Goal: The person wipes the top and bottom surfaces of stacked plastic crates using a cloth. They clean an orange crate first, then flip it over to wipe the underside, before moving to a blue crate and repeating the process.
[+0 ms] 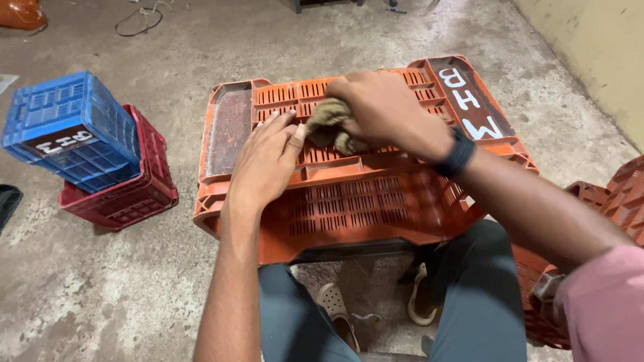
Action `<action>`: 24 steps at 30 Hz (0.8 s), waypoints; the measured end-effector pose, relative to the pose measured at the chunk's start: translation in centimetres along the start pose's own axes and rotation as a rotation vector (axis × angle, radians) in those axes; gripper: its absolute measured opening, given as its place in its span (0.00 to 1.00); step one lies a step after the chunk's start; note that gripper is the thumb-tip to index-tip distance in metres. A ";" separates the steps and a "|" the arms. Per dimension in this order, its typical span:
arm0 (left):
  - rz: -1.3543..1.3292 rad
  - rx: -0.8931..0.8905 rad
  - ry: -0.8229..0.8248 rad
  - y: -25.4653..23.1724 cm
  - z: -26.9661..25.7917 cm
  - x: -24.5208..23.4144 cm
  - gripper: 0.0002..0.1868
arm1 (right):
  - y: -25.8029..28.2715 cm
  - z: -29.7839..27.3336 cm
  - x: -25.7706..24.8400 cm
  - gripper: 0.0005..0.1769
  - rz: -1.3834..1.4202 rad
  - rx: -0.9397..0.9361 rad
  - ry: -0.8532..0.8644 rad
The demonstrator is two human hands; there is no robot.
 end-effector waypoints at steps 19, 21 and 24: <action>-0.081 -0.033 -0.031 -1.3 0.2 -1.5 0.26 | 0.8 10.3 10.5 0.10 -0.049 -0.118 -0.035; -0.063 -0.049 -0.026 -1.4 0.2 -1.4 0.27 | 0.9 9.4 10.4 0.12 -0.074 -0.116 -0.113; -0.067 -0.192 0.028 -1.0 0.3 -1.3 0.28 | 1.3 8.4 9.6 0.12 -0.129 0.016 0.152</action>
Point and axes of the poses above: each hand's wrist, its own z-axis towards the middle knuckle, its own x-axis out of the palm, y = z × x, the point moved 2 cm from there along z, towards the middle knuckle, and after that the axes turned 8 degrees about x, right-handed, at the moved point
